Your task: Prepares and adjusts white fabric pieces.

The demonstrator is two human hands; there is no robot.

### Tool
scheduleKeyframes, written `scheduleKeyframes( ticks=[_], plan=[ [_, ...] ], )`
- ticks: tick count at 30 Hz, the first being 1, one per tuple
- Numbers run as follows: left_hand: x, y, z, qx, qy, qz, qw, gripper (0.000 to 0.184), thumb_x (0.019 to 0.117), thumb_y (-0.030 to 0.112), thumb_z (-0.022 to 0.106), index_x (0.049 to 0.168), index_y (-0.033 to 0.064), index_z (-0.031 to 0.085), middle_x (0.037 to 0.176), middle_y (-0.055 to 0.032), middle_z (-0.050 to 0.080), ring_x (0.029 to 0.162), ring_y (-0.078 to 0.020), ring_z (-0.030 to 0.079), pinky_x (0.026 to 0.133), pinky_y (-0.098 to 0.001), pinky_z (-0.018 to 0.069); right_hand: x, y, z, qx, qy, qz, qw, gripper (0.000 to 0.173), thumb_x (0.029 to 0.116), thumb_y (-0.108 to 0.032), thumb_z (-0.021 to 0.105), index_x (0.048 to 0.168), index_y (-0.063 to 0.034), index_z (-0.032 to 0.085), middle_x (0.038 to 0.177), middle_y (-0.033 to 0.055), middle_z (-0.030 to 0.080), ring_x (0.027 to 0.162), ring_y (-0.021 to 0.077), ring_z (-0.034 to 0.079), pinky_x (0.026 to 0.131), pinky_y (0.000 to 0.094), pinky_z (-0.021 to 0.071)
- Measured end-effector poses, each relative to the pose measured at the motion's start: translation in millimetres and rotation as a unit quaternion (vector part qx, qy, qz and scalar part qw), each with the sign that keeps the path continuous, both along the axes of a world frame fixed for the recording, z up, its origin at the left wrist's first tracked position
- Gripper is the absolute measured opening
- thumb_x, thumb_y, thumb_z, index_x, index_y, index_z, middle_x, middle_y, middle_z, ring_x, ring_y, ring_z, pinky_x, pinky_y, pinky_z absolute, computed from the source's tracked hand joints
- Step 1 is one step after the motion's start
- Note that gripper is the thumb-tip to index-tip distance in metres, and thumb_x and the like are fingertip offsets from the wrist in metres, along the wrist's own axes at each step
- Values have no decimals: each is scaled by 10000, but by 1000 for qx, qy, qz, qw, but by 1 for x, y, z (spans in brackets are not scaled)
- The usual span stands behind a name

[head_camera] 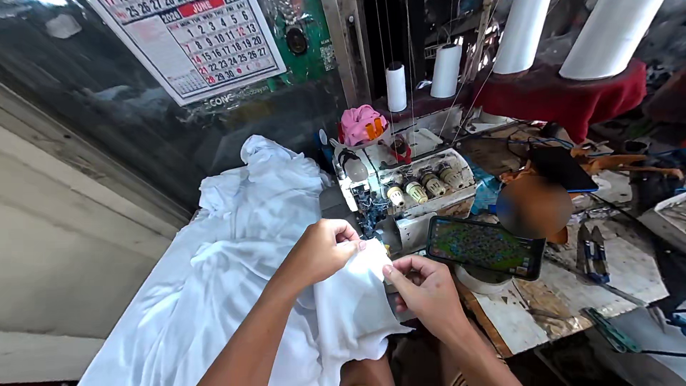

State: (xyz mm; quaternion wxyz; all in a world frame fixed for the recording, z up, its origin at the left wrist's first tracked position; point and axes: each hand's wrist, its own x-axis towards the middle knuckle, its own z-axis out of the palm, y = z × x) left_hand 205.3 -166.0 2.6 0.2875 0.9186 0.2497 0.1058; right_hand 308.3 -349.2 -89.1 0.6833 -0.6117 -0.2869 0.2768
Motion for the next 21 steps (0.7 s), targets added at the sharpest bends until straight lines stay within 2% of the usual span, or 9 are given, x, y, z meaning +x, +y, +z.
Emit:
scheduleKeyframes(
  ticks=[5, 9, 12, 14, 15, 17, 21],
  plan=[
    [8, 0, -2, 50, -8, 52, 997, 168, 974, 271, 700, 836, 177, 713, 667, 33, 634, 564, -111, 580, 517, -343, 482, 1, 12, 10, 8, 21, -34, 999, 151, 925, -225, 746, 885, -81, 756, 728, 54, 704, 548, 161, 669, 505, 312, 608],
    [8, -11, -19, 127, -55, 94, 986, 147, 969, 316, 679, 897, 191, 706, 758, 46, 658, 671, -121, 627, 596, -413, 529, 2, 15, 8, 6, 15, -44, 999, 154, 918, -239, 752, 872, -93, 756, 722, 54, 699, 554, 171, 671, 516, 325, 612],
    [4, -15, -26, 177, -80, 89, 977, 147, 968, 318, 664, 945, 184, 720, 863, 23, 676, 786, -153, 661, 661, -448, 551, -1, 14, 4, 11, 13, -43, 999, 157, 926, -243, 752, 909, -87, 760, 741, 62, 704, 567, 181, 673, 530, 334, 615],
    [-4, -23, -23, 228, -82, 72, 968, 182, 973, 339, 659, 1021, 183, 741, 962, 5, 680, 884, -178, 674, 735, -462, 574, -3, 11, 1, 5, -5, -39, 999, 162, 934, -256, 739, 936, -94, 757, 771, 45, 709, 594, 167, 678, 559, 327, 619],
    [-9, -30, -23, 262, -91, 58, 959, 218, 979, 346, 635, 1073, 187, 750, 1016, 2, 670, 954, -190, 652, 805, -460, 560, -2, 10, 0, 3, -18, -37, 999, 170, 939, -268, 731, 947, -100, 755, 789, 33, 715, 619, 155, 684, 583, 319, 622],
    [-15, -48, -32, 292, -134, 48, 946, 242, 992, 341, 586, 1085, 208, 765, 1046, 17, 658, 997, -186, 613, 867, -455, 498, -2, 9, -3, 8, -36, -33, 999, 170, 954, -271, 711, 957, -105, 749, 807, 18, 715, 666, 135, 686, 622, 298, 608],
    [-17, -68, -59, 313, -153, 37, 937, 258, 1029, 346, 528, 1102, 237, 750, 1045, 20, 649, 1014, -194, 592, 864, -443, 464, -5, 10, -4, 25, -31, -21, 999, 164, 982, -257, 672, 962, -101, 717, 831, 30, 718, 750, 142, 699, 695, 298, 602]
  ],
)
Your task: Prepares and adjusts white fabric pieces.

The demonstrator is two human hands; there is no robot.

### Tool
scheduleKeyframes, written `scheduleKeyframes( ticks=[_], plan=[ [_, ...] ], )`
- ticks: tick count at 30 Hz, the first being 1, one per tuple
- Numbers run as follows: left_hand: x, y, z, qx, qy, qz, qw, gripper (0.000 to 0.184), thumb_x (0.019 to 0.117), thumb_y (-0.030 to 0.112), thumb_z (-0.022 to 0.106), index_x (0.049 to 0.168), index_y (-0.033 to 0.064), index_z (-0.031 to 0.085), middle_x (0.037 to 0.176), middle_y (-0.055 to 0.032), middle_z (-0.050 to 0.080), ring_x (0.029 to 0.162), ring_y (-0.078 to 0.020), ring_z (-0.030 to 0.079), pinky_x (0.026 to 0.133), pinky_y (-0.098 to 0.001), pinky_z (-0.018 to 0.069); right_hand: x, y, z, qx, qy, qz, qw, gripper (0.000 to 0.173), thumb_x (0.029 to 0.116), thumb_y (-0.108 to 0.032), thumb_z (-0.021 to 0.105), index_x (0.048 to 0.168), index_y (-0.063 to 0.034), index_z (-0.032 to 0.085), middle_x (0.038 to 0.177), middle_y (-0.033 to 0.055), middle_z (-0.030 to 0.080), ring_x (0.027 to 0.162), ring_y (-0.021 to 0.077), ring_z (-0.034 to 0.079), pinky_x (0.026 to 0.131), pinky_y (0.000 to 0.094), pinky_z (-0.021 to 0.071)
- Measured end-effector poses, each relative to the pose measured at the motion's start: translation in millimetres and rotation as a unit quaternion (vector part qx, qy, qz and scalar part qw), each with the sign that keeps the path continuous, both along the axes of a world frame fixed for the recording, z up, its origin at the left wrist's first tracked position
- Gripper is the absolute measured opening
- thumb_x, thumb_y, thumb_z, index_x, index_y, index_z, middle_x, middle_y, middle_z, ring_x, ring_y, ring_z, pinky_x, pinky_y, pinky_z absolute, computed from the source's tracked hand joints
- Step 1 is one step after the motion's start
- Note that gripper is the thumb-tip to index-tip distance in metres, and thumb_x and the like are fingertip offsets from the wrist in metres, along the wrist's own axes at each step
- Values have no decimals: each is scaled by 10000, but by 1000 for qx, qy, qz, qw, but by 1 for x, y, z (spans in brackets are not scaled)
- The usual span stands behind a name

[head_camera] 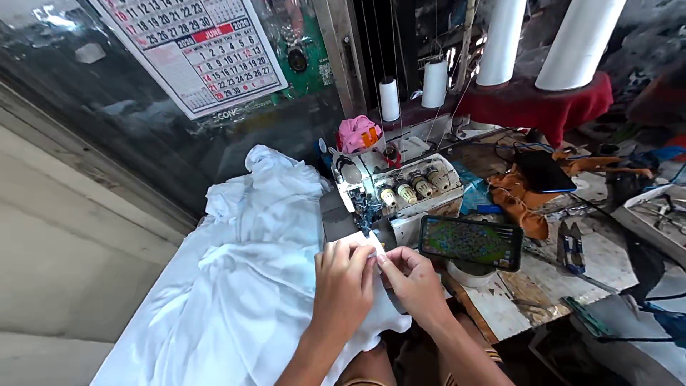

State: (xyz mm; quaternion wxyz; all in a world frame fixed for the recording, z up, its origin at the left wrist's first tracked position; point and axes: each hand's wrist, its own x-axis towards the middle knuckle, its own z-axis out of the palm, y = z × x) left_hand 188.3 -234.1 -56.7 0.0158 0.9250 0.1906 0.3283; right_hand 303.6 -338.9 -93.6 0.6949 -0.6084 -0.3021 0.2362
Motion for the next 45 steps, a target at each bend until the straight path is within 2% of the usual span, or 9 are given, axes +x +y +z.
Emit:
scheduleKeyframes(
  ticks=[13, 17, 20, 25, 29, 32, 37, 42, 45],
  plan=[
    [4, 32, 26, -35, -26, 31, 999, 263, 1007, 366, 549, 1060, 248, 779, 1090, 9, 656, 1071, -203, 598, 917, -494, 454, -38, -9, 2, 44, 23, 180, 982, 185, 1016, -150, 634, 1143, -22, 677, 951, 58, 751, 797, 149, 733, 713, 322, 635],
    [14, 53, 15, -172, 48, 122, 976, 447, 1060, 422, 461, 1425, 215, 612, 1407, -155, 497, 1181, -324, 570, 895, -538, 542, -47, -6, 6, 32, 15, 228, 973, 229, 1065, -204, 554, 1107, -35, 702, 929, 48, 738, 828, 125, 719, 766, 317, 619],
    [4, 54, 24, -182, 123, 151, 964, 484, 1091, 424, 416, 1518, 225, 525, 1115, -184, 705, 918, -365, 700, 773, -596, 561, -47, -12, 5, 22, 3, 274, 962, 248, 1071, -231, 542, 1058, -34, 692, 874, 48, 708, 778, 119, 688, 719, 313, 590],
    [-27, 38, 50, -94, 135, 153, 974, 194, 977, 289, 665, 1003, 110, 737, 755, -129, 694, 729, -364, 696, 641, -617, 538, -45, -40, 0, 20, -8, 302, 953, 250, 1062, -241, 575, 1042, -36, 717, 858, 42, 725, 761, 108, 698, 705, 319, 600],
    [-4, -13, 32, -109, 105, 41, 988, 190, 932, 275, 680, 944, 106, 765, 721, -88, 702, 673, -297, 707, 608, -552, 571, -40, -51, -24, 17, 5, 231, 973, 229, 1059, -218, 575, 1029, -38, 712, 848, 33, 715, 765, 105, 690, 714, 311, 595],
    [22, -27, 18, -180, 95, -36, 979, 294, 1022, 233, 601, 1266, 119, 720, 824, -88, 734, 732, -265, 717, 691, -506, 596, -41, -58, -27, 31, 29, 173, 984, 219, 1075, -147, 512, 1087, -20, 690, 887, 40, 719, 814, 113, 700, 760, 311, 605],
    [-56, 36, 75, -201, -25, -63, 977, 182, 999, 244, 635, 1126, 183, 751, 954, 67, 751, 789, -19, 691, 708, -281, 602, -31, -70, -10, 42, -3, 165, 985, 148, 988, -173, 690, 1034, -38, 729, 842, 31, 729, 700, 98, 686, 625, 280, 594],
    [-108, 95, 61, -99, 3, 115, 988, 378, 1030, 302, 606, 1319, 64, 662, 1279, -184, 671, 1163, -352, 654, 953, -638, 513, -38, -28, -1, -17, 7, 180, 983, 207, 1044, -210, 596, 1118, -52, 707, 935, 53, 751, 755, 144, 734, 630, 299, 637],
    [-104, 44, 34, -73, -23, 7, 997, 301, 1041, 271, 556, 1230, 99, 715, 1243, -71, 695, 1169, -224, 649, 992, -476, 544, -44, -24, 4, -43, -53, 180, 981, 200, 1039, -245, 605, 1104, -97, 721, 918, 17, 742, 728, 108, 708, 617, 266, 609]
  ],
)
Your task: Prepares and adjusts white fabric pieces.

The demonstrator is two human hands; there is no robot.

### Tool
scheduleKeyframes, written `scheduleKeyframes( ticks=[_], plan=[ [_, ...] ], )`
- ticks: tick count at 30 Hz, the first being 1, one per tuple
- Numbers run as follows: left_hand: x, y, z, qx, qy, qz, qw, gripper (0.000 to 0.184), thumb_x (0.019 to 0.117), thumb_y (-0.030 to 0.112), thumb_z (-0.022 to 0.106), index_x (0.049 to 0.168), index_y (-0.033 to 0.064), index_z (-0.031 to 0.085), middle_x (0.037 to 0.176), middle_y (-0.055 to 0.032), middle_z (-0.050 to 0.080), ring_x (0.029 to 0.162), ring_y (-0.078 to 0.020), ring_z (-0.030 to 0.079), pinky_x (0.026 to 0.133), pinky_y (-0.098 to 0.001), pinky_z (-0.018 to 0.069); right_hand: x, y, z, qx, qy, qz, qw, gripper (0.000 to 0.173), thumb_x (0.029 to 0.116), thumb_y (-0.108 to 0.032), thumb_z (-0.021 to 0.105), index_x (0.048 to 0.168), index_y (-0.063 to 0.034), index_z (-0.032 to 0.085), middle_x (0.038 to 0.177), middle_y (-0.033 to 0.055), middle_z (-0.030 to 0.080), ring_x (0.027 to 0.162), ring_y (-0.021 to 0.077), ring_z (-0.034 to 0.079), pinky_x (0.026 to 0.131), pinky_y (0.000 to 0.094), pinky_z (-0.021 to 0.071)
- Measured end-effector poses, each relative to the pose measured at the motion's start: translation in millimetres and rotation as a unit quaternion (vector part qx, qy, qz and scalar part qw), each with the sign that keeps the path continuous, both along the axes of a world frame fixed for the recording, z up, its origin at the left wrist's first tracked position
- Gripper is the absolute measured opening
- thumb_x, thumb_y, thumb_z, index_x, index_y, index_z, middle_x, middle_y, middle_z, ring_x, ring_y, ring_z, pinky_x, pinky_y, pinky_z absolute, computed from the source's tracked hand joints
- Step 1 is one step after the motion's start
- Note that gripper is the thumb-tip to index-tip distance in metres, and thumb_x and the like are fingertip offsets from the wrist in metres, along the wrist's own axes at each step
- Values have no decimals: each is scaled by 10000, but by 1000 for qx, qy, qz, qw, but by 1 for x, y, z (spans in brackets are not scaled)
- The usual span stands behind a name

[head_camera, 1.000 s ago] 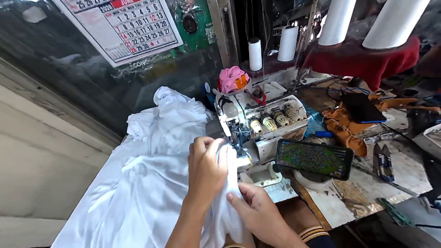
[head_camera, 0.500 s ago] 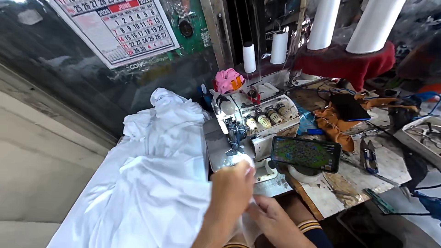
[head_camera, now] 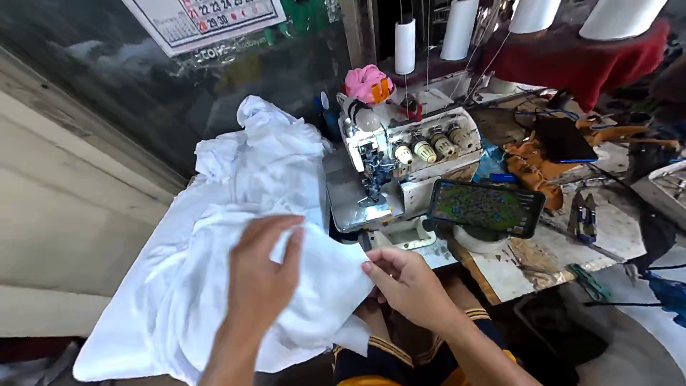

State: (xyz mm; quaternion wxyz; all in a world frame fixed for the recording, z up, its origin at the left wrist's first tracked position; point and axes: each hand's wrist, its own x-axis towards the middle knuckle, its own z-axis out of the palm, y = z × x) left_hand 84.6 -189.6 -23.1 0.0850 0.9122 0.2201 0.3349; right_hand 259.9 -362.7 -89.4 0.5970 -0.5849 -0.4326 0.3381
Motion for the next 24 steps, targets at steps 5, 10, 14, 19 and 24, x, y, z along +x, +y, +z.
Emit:
scheduleKeyframes(
  ticks=[5, 10, 14, 19, 24],
  plan=[
    [10, -26, -13, -84, 21, -164, 983, 219, 1019, 317, 589, 1068, 188, 759, 1012, 109, 720, 1027, -59, 653, 1019, -424, 486, -14, -17, 13, 48, -126, -11, 991, 177, 1031, -170, 595, 1160, -134, 709, 902, -20, 711, 692, 76, 674, 601, 247, 598],
    [-27, -8, 18, -129, -5, -185, 974, 163, 1029, 252, 588, 1062, 149, 709, 1031, 67, 715, 1002, -87, 689, 913, -332, 599, -34, -37, -18, 54, -11, 40, 998, 181, 1043, -146, 594, 1152, -63, 713, 963, 48, 730, 757, 143, 716, 640, 297, 635],
    [-26, -22, 4, -120, 139, -215, 959, 361, 1059, 384, 479, 1269, 199, 708, 1386, 48, 612, 1355, -146, 510, 1157, -493, 399, -52, -26, -18, 86, -10, 32, 996, 158, 1040, -119, 594, 1124, -49, 708, 943, 53, 733, 741, 143, 719, 642, 292, 637],
    [-24, -16, -2, -121, 37, -272, 954, 257, 1043, 334, 547, 969, 183, 741, 1132, 67, 713, 1273, -155, 596, 1227, -590, 308, -43, -20, 9, 134, -69, 12, 989, 156, 1026, -80, 603, 1157, -83, 689, 895, 44, 719, 693, 145, 710, 607, 286, 639],
    [-30, -11, 11, -145, -24, -267, 952, 156, 1005, 256, 631, 941, 150, 727, 885, 106, 712, 950, -76, 702, 1154, -503, 467, -49, -34, -27, 63, 55, 60, 995, 197, 1070, -149, 543, 1161, -27, 668, 989, 101, 738, 767, 196, 732, 651, 334, 644]
  ],
)
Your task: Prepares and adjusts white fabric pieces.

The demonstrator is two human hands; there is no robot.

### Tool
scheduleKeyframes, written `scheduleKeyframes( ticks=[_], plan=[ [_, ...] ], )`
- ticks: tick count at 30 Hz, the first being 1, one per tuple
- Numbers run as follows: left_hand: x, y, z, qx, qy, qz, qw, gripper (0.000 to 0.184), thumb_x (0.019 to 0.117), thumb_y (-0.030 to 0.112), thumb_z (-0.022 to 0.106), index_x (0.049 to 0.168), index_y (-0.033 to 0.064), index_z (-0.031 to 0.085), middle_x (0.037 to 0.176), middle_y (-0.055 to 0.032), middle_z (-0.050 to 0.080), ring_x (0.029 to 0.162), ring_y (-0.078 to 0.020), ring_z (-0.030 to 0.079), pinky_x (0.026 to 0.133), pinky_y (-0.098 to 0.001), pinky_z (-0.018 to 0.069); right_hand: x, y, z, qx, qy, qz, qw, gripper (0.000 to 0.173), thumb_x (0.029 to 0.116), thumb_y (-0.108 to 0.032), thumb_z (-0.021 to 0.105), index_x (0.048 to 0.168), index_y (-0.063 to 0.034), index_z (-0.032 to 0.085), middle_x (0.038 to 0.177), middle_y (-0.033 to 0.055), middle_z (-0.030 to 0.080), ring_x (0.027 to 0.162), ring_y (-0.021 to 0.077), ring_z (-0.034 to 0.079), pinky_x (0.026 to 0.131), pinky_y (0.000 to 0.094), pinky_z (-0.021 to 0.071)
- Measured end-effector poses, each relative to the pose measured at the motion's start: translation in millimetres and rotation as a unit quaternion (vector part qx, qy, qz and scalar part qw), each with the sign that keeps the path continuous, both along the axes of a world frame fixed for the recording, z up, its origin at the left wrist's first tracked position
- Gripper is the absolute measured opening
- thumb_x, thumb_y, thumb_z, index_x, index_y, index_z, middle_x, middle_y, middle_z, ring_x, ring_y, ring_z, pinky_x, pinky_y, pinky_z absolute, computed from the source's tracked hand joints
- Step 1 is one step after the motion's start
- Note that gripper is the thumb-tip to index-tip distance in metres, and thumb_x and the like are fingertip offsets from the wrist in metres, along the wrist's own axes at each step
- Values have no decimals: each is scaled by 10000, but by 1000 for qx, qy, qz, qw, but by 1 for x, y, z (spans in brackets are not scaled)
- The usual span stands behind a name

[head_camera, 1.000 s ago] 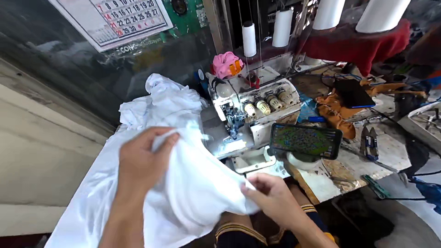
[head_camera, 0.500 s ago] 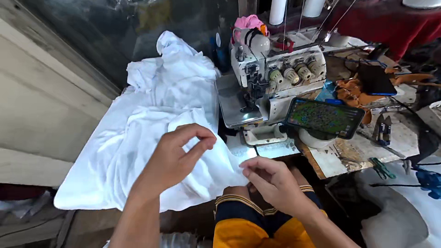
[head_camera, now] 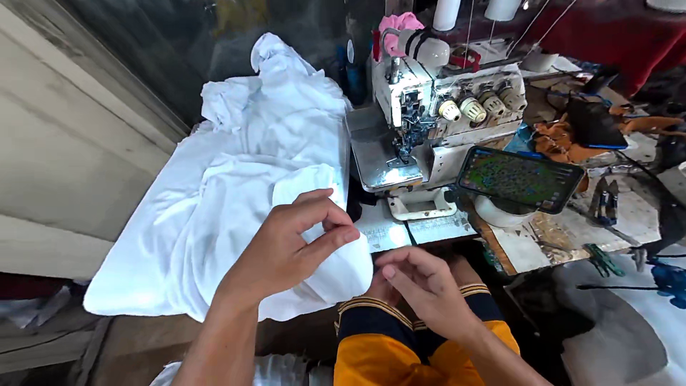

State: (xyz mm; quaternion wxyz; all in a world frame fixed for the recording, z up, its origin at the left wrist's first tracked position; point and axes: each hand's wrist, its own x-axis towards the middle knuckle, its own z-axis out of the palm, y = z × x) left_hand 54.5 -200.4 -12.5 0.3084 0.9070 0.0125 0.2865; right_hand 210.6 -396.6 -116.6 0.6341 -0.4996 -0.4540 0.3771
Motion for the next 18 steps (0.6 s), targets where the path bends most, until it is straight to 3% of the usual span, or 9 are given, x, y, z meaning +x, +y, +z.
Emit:
scheduleKeyframes(
  ticks=[2, 4, 5, 6, 8, 10, 13, 16, 18],
  plan=[
    [0, 3, 2, -36, -9, -9, 999, 131, 977, 258, 678, 913, 151, 720, 847, 97, 701, 891, -88, 707, 1002, -401, 587, -2, -2, -35, -156, 11, 10, 988, 274, 1072, -243, 538, 1203, -40, 667, 1086, 88, 730, 820, 194, 741, 659, 354, 648],
    [4, 5, 1, -83, -12, -22, 996, 130, 951, 258, 721, 901, 138, 711, 824, 75, 708, 799, -75, 697, 810, -296, 626, -10, 9, -75, -275, 53, 31, 960, 461, 1045, -290, 567, 1443, -62, 527, 1321, 128, 629, 1028, 249, 714, 788, 433, 645],
    [9, 4, 0, -104, -5, -21, 994, 133, 942, 254, 733, 902, 128, 716, 804, 65, 708, 733, -59, 676, 695, -243, 603, -17, 19, -93, -285, 98, 37, 953, 553, 1023, -285, 603, 1510, -67, 459, 1402, 155, 577, 1132, 284, 677, 860, 475, 626],
    [16, 3, -1, -117, 8, -15, 993, 137, 940, 248, 736, 893, 121, 714, 755, 65, 686, 660, -41, 640, 600, -204, 563, -23, 30, -105, -278, 139, 42, 950, 572, 1006, -280, 640, 1508, -69, 463, 1425, 156, 568, 1189, 293, 653, 912, 493, 610],
    [28, 1, -2, -132, 63, 1, 989, 164, 950, 265, 725, 880, 118, 710, 670, 58, 627, 555, -34, 561, 486, -182, 470, -29, 46, -117, -260, 200, 48, 943, 452, 982, -265, 694, 1353, -38, 574, 1267, 135, 660, 1106, 263, 684, 896, 466, 611],
    [32, -1, 1, -143, 135, 7, 980, 191, 960, 301, 716, 879, 128, 713, 639, 41, 607, 521, -55, 532, 454, -198, 435, -27, 40, -110, -231, 225, 41, 946, 319, 983, -208, 691, 1200, 7, 602, 1081, 135, 706, 971, 254, 721, 841, 444, 628],
    [36, -7, 1, -136, 180, 10, 974, 182, 938, 315, 741, 859, 152, 719, 629, 42, 606, 510, -66, 532, 445, -211, 436, -3, 2, -88, -145, 170, -15, 975, 267, 942, -173, 736, 1103, 20, 646, 984, 116, 718, 867, 227, 727, 796, 415, 634],
    [50, -14, -14, -154, 211, -29, 965, 141, 925, 293, 760, 886, 158, 752, 710, 50, 674, 594, -59, 604, 527, -212, 506, 25, -24, -60, -85, 113, -85, 986, 201, 932, -141, 746, 1033, 4, 651, 952, 98, 719, 869, 195, 718, 816, 377, 625],
    [62, -15, -18, -165, 249, -77, 951, 147, 964, 287, 713, 955, 149, 763, 815, 48, 721, 712, -55, 666, 646, -223, 572, 41, -29, -41, -72, 72, -111, 989, 182, 948, -137, 722, 1061, -6, 662, 918, 78, 714, 832, 161, 701, 771, 324, 604]
  ],
)
